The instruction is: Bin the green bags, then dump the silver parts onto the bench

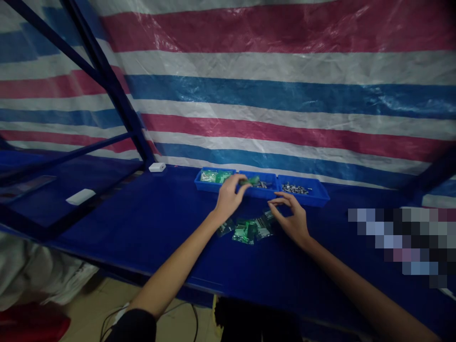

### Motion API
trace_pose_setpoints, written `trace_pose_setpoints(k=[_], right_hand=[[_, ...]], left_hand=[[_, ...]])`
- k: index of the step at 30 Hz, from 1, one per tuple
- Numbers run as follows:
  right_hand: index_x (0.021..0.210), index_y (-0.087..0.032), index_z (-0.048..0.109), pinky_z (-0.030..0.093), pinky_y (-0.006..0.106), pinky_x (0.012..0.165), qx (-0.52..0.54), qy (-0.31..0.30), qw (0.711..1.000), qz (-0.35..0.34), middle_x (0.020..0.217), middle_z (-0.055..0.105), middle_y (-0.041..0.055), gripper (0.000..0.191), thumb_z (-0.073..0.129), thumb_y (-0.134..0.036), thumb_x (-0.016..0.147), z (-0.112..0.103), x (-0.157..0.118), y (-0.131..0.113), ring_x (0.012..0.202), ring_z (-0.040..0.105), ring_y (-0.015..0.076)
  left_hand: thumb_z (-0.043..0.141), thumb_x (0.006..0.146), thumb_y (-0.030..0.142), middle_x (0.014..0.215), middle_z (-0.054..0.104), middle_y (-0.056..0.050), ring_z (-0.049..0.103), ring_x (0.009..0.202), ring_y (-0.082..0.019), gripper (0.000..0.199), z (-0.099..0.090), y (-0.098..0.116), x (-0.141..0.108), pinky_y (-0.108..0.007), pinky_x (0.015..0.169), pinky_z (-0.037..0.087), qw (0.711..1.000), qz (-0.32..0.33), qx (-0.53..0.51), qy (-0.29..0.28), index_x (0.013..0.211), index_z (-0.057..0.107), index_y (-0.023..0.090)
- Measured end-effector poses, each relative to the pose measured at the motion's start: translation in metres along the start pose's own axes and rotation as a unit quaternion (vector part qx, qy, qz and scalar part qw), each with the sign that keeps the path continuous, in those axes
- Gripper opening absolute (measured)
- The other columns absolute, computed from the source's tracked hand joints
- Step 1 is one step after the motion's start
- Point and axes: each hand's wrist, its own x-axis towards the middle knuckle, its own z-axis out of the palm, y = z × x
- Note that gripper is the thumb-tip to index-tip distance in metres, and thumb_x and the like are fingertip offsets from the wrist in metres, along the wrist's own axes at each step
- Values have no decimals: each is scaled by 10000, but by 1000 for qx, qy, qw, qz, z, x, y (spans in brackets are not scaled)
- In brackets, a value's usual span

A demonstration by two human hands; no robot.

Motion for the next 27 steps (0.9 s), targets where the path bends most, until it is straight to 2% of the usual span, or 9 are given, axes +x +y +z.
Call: trace_pose_setpoints(k=[3, 5, 7, 11, 13, 18, 23, 27], right_hand=[[1022, -203, 537, 500, 315, 740, -1, -11, 1000, 2, 767, 659, 18, 261, 585, -298, 785, 0, 1, -2, 688, 626, 155], [1013, -205, 542, 499, 305, 724, -4, -22, 1000, 4, 736, 649, 11, 250, 580, -300, 785, -1, 1, -1, 679, 622, 153], [1016, -206, 542, 497, 300, 712, -5, -32, 999, 7, 711, 642, 8, 251, 571, -306, 788, -1, 1, 0, 685, 624, 158], [1022, -205, 545, 491, 293, 688, -9, -44, 999, 5, 684, 641, 7, 256, 550, -325, 796, 1, 0, 2, 678, 624, 162], [1015, -204, 551, 487, 286, 682, -15, -51, 999, 4, 682, 641, 4, 248, 545, -325, 798, 1, 1, 4, 658, 617, 153], [883, -216, 616, 468, 308, 736, -99, -91, 991, -20, 786, 654, 27, 139, 533, -285, 795, 0, 4, 12, 718, 607, 159], [890, -238, 647, 443, 359, 806, -211, -113, 971, -2, 941, 650, 40, 161, 563, -320, 780, -4, 6, 19, 878, 578, 203], [947, -240, 652, 435, 358, 805, -289, -144, 946, 41, 961, 632, 52, 249, 576, -408, 780, -6, 5, 18, 907, 558, 215]], left_hand=[[502, 850, 359, 927, 623, -41, 591, 832, -156, 236, -9, -25, 9, -295, 745, 455, 987, -100, 16, 124, 1035, 475, 215], [472, 865, 344, 946, 625, -49, 589, 850, -169, 249, -16, -40, 12, -321, 789, 428, 981, -122, 49, 143, 1075, 460, 211], [415, 890, 322, 949, 631, -53, 576, 888, -193, 216, -20, -53, 12, -358, 833, 389, 979, -129, 108, 119, 1061, 484, 208], [342, 910, 300, 903, 640, -68, 531, 917, -245, 247, -19, -68, 7, -393, 832, 354, 971, -114, 210, -5, 1022, 544, 213], [339, 907, 295, 922, 632, -80, 515, 921, -259, 267, -16, -70, 5, -400, 830, 352, 965, -97, 239, -47, 1039, 555, 213], [399, 868, 273, 1089, 567, -110, 488, 991, -278, 301, -18, -64, 5, -393, 815, 361, 959, -68, 276, -27, 1132, 532, 215], [400, 859, 304, 963, 633, -80, 510, 970, -267, 244, -18, -62, 6, -431, 865, 328, 955, -42, 287, -59, 875, 627, 213], [396, 853, 324, 962, 649, -79, 519, 983, -261, 272, -17, -61, 7, -443, 885, 325, 952, -36, 300, -48, 841, 642, 209]])
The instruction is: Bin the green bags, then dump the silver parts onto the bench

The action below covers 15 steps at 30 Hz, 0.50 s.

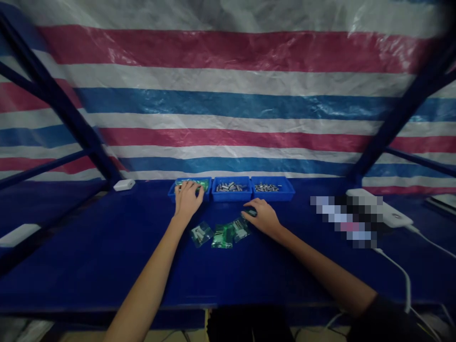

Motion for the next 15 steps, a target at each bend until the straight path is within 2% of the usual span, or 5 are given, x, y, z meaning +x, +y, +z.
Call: trace_pose_setpoints(k=[4, 6, 10, 12, 15], right_hand=[[988, -236, 642, 429, 362, 823, -33, -14, 999, 34, 946, 600, 64, 376, 568, -528, 763, -2, 1, 0, 914, 551, 217], [1006, -236, 637, 432, 364, 821, -37, -33, 998, 48, 967, 591, 64, 419, 575, -559, 745, -3, 2, 0, 924, 548, 225], [1065, -224, 606, 449, 391, 788, -71, -44, 994, 76, 1057, 564, 100, 527, 523, -630, 740, -7, 3, -2, 994, 527, 277], [1094, -198, 584, 458, 413, 759, -89, -53, 989, 103, 1072, 563, 132, 585, 500, -654, 737, -11, 4, -4, 991, 537, 301], [1091, -176, 574, 458, 420, 754, -81, -64, 987, 122, 1022, 601, 138, 588, 508, -642, 739, -15, 5, -6, 947, 573, 300]], left_hand=[[435, 833, 350, 1105, 591, -95, 497, 1030, -289, 255, -10, 18, 2, -449, 861, 347, 999, 24, -6, 31, 830, 649, 213], [431, 841, 357, 1052, 603, -79, 514, 984, -265, 253, -17, 35, 1, -423, 846, 363, 996, 73, -50, 13, 817, 643, 220], [377, 876, 361, 886, 631, -21, 555, 864, -182, 279, -20, 71, -14, -362, 844, 391, 941, 245, -161, -171, 838, 622, 232], [393, 870, 400, 905, 640, -16, 567, 884, -182, 271, -15, 82, -24, -361, 869, 394, 915, 270, -170, -245, 889, 611, 241], [409, 860, 435, 1007, 638, -35, 556, 991, -208, 276, -6, 90, -34, -380, 910, 383, 912, 256, -165, -275, 968, 584, 251]])
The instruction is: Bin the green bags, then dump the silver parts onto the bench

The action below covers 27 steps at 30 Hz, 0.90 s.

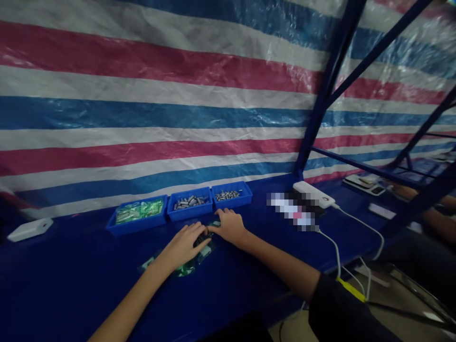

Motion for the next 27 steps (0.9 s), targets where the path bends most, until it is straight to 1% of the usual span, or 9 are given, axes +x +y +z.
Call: trace_pose_setpoints(k=[5, 8, 11, 14, 18, 20, 22, 24, 27], right_hand=[[1071, -215, 585, 460, 345, 733, 107, 13, 994, -27, 934, 626, 70, 572, 659, -583, 640, 0, 5, 4, 840, 604, 228], [1008, -229, 627, 452, 283, 709, 216, 32, 973, -71, 848, 612, 20, 468, 738, -451, 611, 4, 10, 6, 791, 588, 172], [966, -207, 650, 449, 240, 662, 370, 26, 927, -65, 750, 585, -9, 364, 725, -360, 644, 11, 15, 4, 708, 561, 123], [967, -190, 642, 451, 234, 603, 498, -2, 867, -25, 742, 563, -17, 375, 715, -356, 639, 19, 18, 1, 627, 539, 97], [1051, -217, 597, 489, 276, 652, 585, -8, 810, -46, 828, 585, -4, 470, 726, -353, 620, 24, 17, -2, 670, 586, 114], [963, -222, 634, 494, 323, 754, 560, 31, 823, -91, 850, 614, 14, 335, 706, -324, 653, 21, 15, -2, 794, 609, 154], [794, -220, 671, 453, 357, 858, 472, 110, 863, -145, 892, 626, 36, 88, 646, -271, 727, 16, 11, -2, 905, 592, 175], [715, -225, 675, 426, 378, 889, 394, 152, 888, -181, 944, 627, 47, 70, 617, -230, 754, 10, 7, 0, 944, 583, 188], [668, -231, 658, 393, 414, 917, 322, 179, 904, -218, 994, 640, 40, 142, 579, -215, 786, 6, 3, 1, 980, 576, 204]], left_hand=[[400, 852, 477, 777, 615, 15, 577, 723, -161, 299, -8, -4, 3, -339, 797, 426, 999, -37, -25, 3, 799, 555, 228], [424, 836, 494, 755, 607, 9, 569, 703, -166, 303, -16, -8, 4, -308, 722, 433, 996, -78, -35, 30, 799, 554, 222], [459, 823, 488, 830, 616, -8, 574, 756, -174, 290, -15, -12, 4, -297, 719, 434, 993, -79, -67, 47, 910, 566, 233], [470, 834, 445, 883, 607, -12, 573, 802, -166, 259, -8, -16, 4, -290, 741, 439, 989, -50, -115, 74, 960, 559, 236], [530, 823, 349, 870, 589, -25, 565, 833, -161, 161, -5, -20, 4, -289, 758, 447, 973, -27, -125, 195, 893, 544, 204], [531, 824, 269, 868, 585, -31, 560, 851, -156, 78, -8, -20, 3, -290, 774, 446, 961, -7, -109, 254, 820, 537, 192], [517, 820, 183, 877, 593, -31, 557, 861, -152, 80, -12, -18, 0, -295, 783, 438, 958, 21, -68, 279, 741, 528, 185], [514, 805, 125, 910, 614, -32, 554, 892, -161, 123, -16, -13, -3, -311, 793, 426, 958, 60, -3, 279, 697, 529, 181], [515, 805, 103, 963, 641, -33, 543, 986, -182, 123, -18, -6, -7, -333, 833, 411, 954, 106, 52, 277, 720, 553, 184]])
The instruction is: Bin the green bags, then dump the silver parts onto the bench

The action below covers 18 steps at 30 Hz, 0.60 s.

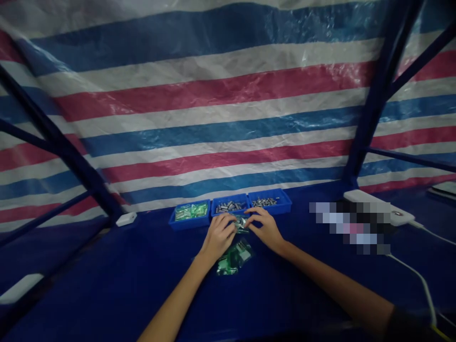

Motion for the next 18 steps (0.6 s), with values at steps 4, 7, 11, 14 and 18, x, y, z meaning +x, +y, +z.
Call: trace_pose_setpoints(k=[4, 7, 11, 14, 18], right_hand=[[880, -236, 637, 444, 388, 853, -17, 32, 999, 7, 945, 660, 45, 115, 585, -280, 788, 1, -1, -2, 923, 595, 204], [1049, -227, 576, 479, 361, 809, -16, 47, 998, 38, 1029, 635, 65, 298, 597, -329, 771, 3, -2, -3, 953, 586, 211], [1065, -232, 560, 487, 361, 802, -26, 12, 999, 33, 1053, 619, 67, 299, 575, -331, 782, 5, -4, -2, 980, 573, 215], [1061, -243, 557, 488, 359, 793, -28, -13, 999, 19, 1037, 617, 60, 281, 564, -329, 793, 5, -6, -1, 973, 570, 210], [1055, -249, 555, 476, 362, 804, -33, -34, 999, 9, 992, 619, 46, 260, 558, -313, 803, 6, -7, -2, 929, 571, 196]], left_hand=[[556, 814, 187, 908, 665, -17, 573, 952, -168, 70, -2, -8, 1, -323, 854, 409, 996, -82, -16, 42, 872, 591, 205], [576, 803, 280, 869, 671, -24, 601, 862, -171, 122, -12, -36, -2, -315, 829, 427, 967, -211, -10, 139, 889, 611, 201], [501, 828, 306, 923, 667, -42, 605, 882, -182, 192, -31, -84, -19, -298, 803, 437, 900, -353, -1, 255, 925, 620, 191], [460, 832, 284, 950, 658, -47, 595, 875, -180, 229, -40, -108, -36, -302, 818, 427, 882, -389, 14, 265, 972, 617, 193], [447, 832, 260, 922, 662, -51, 558, 913, -221, 242, -41, -119, -49, -380, 884, 371, 872, -444, 72, 194, 993, 623, 223]])
